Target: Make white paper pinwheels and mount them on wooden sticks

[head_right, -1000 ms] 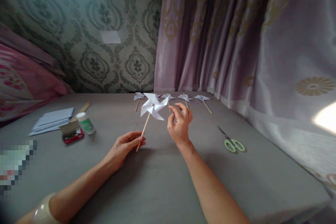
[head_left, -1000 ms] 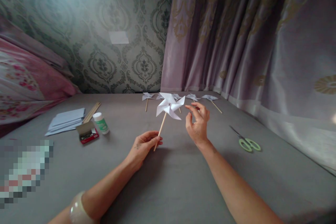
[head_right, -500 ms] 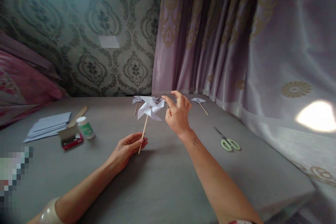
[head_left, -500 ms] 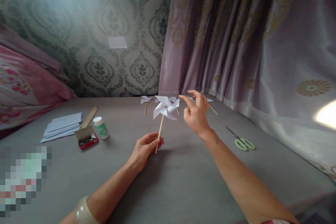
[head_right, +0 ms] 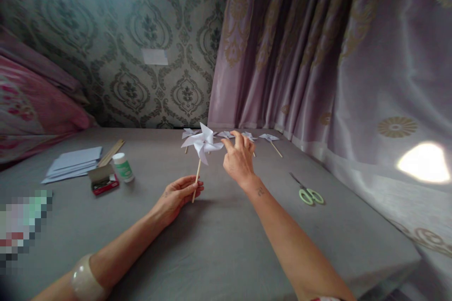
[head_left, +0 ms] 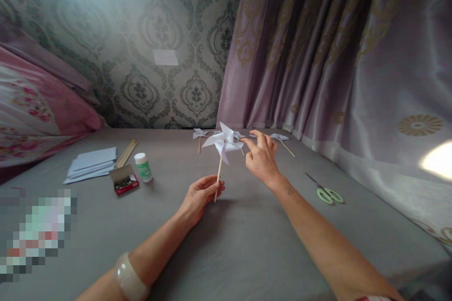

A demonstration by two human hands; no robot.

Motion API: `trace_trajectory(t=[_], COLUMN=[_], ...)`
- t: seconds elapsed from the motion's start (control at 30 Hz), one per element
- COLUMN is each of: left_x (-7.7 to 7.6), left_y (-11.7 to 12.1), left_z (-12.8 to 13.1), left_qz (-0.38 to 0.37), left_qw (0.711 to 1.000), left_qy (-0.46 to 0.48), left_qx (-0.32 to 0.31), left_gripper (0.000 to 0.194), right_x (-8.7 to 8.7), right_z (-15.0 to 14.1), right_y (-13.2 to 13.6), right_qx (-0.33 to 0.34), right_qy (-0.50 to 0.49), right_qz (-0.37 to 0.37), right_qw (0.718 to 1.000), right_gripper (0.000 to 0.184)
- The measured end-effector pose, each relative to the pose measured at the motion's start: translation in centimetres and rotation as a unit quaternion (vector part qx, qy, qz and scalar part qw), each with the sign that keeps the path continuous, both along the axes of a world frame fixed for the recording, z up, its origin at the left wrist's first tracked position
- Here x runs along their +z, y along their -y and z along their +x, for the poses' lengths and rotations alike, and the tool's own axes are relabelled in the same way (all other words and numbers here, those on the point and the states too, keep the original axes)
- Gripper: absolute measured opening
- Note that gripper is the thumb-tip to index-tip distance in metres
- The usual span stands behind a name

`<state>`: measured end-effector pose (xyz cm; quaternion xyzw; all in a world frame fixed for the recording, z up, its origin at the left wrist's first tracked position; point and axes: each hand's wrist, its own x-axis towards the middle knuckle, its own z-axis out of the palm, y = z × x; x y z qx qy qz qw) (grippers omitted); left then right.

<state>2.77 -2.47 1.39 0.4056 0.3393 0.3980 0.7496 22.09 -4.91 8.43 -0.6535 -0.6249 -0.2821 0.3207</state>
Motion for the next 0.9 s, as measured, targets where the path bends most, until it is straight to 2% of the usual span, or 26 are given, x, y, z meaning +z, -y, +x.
trace_trajectory(t=[0.07,0.17,0.27,0.33,0.43,0.5,0.6,0.67,0.77,0.83,0.9], left_x=[0.1,0.0,-0.2,-0.2,-0.2,-0.2,-0.2,-0.3,-0.4,-0.4,-0.4], left_y=[0.0,0.0,-0.1,-0.1,-0.1,0.0,0.0,0.0,-0.1,-0.2,-0.2], left_z=[0.0,0.0,-0.1,-0.1,-0.2,-0.2,-0.2,-0.2,-0.1,-0.1,-0.1], left_qz=[-0.003,-0.003,0.019,0.036,0.05,0.057,0.065,0.063,0.059,0.055,0.051], left_qw=[1.0,1.0,1.0,0.999,0.998,0.998,0.997,0.997,0.997,0.998,0.998], left_qy=[0.001,-0.001,-0.007,-0.017,-0.031,-0.039,-0.05,-0.049,-0.043,-0.042,-0.042], left_qx=[0.003,0.005,0.002,0.002,0.0,-0.004,-0.009,-0.006,-0.004,-0.005,-0.004], left_gripper=[0.039,0.04,0.043,0.045,0.046,0.045,0.046,0.046,0.043,0.042,0.042], right_x=[-0.9,-2.0,-1.9,-1.1,0.5,1.1,0.9,0.1,-0.9,-0.7,-0.1], right_z=[-0.6,-1.7,-2.3,-2.2,-1.6,-1.2,-1.1,-1.5,-2.2,-2.4,-2.3], right_y=[0.4,0.8,1.0,0.8,0.4,0.2,0.2,0.5,1.2,1.4,1.2], right_qx=[0.013,0.071,0.118,0.103,0.04,0.011,-0.001,0.001,0.04,0.059,0.045], right_qy=[-0.025,-0.062,-0.088,-0.102,-0.102,-0.078,-0.039,-0.033,-0.048,-0.064,-0.076], right_qz=[-0.013,-0.04,-0.026,0.022,0.09,0.09,0.037,-0.001,-0.035,-0.021,0.018], right_qw=[1.0,0.995,0.989,0.989,0.99,0.993,0.999,0.999,0.997,0.996,0.996], right_gripper=[0.05,0.046,0.034,0.031,0.03,0.041,0.061,0.056,0.033,0.028,0.029])
